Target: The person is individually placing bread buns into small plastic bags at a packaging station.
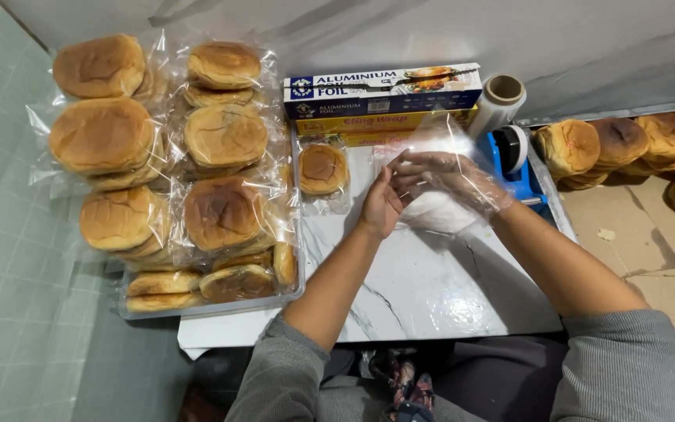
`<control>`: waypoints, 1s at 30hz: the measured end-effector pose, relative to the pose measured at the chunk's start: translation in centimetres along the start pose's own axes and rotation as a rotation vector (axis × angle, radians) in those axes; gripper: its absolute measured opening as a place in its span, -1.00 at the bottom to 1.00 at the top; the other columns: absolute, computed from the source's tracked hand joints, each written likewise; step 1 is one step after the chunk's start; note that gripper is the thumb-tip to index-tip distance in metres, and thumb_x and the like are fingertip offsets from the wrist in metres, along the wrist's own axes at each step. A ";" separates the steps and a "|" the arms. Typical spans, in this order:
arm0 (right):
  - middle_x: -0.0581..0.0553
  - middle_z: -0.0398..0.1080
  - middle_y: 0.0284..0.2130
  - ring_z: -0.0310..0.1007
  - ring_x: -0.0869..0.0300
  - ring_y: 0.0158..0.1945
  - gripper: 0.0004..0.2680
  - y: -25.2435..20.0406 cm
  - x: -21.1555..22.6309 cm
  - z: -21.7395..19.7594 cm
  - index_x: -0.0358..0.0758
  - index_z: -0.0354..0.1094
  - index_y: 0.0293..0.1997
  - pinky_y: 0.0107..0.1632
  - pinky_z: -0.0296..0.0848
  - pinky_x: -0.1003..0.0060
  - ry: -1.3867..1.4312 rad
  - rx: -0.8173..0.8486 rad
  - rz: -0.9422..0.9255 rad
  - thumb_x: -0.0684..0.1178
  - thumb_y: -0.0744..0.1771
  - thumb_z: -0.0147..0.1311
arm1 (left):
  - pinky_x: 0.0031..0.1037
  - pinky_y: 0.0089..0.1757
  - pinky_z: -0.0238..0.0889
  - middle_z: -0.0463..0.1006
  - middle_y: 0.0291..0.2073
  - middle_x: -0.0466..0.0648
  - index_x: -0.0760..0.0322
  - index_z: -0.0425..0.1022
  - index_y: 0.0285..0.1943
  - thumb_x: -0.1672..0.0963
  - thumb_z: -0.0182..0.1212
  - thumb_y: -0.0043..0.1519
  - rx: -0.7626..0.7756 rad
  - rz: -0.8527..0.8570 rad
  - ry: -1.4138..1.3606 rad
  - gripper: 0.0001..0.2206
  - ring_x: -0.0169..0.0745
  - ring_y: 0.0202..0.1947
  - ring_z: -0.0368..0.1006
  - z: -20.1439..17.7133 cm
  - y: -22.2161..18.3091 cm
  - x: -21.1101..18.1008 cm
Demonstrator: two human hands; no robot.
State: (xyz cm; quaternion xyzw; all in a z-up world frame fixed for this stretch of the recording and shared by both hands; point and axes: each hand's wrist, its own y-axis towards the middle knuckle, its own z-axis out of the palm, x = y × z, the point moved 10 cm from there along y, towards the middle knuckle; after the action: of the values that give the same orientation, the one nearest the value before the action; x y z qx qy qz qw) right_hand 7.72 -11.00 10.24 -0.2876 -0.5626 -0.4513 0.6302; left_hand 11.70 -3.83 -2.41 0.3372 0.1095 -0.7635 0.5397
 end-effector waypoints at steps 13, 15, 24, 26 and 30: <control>-0.67 0.10 0.32 0.28 -0.24 0.30 -0.38 0.9 -1.0 1.2 -0.39 -0.13 0.53 0.31 0.27 -0.12 0.294 0.083 -0.047 -0.10 0.29 0.08 | -0.35 -0.05 0.50 0.56 0.15 0.14 0.04 0.38 0.43 -0.32 -0.24 0.34 0.034 0.008 -0.102 -0.30 -0.14 -0.04 0.59 3.9 -1.2 -3.9; -0.69 0.03 0.36 0.22 -0.28 0.33 -0.33 1.0 -1.7 0.9 -0.33 -0.20 0.56 0.36 0.20 -0.18 0.348 0.109 -0.076 -0.06 0.28 0.13 | -0.48 -0.13 0.46 0.65 -0.02 0.08 0.04 0.39 0.37 -0.30 -0.18 0.33 -0.021 0.017 -0.153 -0.35 -0.15 -0.10 0.61 2.3 -0.5 -3.3; -0.77 -0.14 0.37 -0.06 -0.49 0.41 0.04 0.9 -5.6 -1.1 -0.34 -0.30 0.56 0.36 -0.10 -0.45 0.378 0.147 -0.092 0.46 0.06 0.32 | -0.29 -0.12 0.55 0.44 0.29 0.14 0.10 0.27 0.49 -0.29 -0.27 0.39 0.090 -0.081 -0.077 -0.31 -0.01 0.08 0.56 5.7 -1.4 -3.4; -0.78 -0.12 0.36 -0.01 -0.49 0.39 0.01 0.6 -4.7 -0.9 -0.32 -0.31 0.56 0.35 -0.06 -0.45 0.388 0.134 -0.115 0.43 0.08 0.31 | -0.28 -0.08 0.54 0.45 0.27 0.17 0.10 0.29 0.48 -0.35 -0.29 0.30 0.097 -0.087 -0.094 -0.21 0.01 0.07 0.56 5.7 -1.7 -3.1; -0.80 -0.03 0.31 0.14 -0.48 0.32 -0.06 0.0 -4.1 -0.2 -0.28 -0.32 0.57 0.31 0.06 -0.45 0.415 0.126 -0.134 0.34 0.14 0.29 | -0.29 -0.01 0.49 0.63 0.01 0.17 0.09 0.40 0.40 -0.35 -0.19 0.23 0.066 -0.021 -0.204 -0.22 0.03 -0.01 0.59 2.6 -0.5 -1.8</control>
State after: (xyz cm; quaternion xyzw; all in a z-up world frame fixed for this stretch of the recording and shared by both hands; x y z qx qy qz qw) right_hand 7.97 -10.18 6.25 -0.1104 -0.4660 -0.5055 0.7177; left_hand 10.57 -3.61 0.55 0.2741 0.0324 -0.8026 0.5288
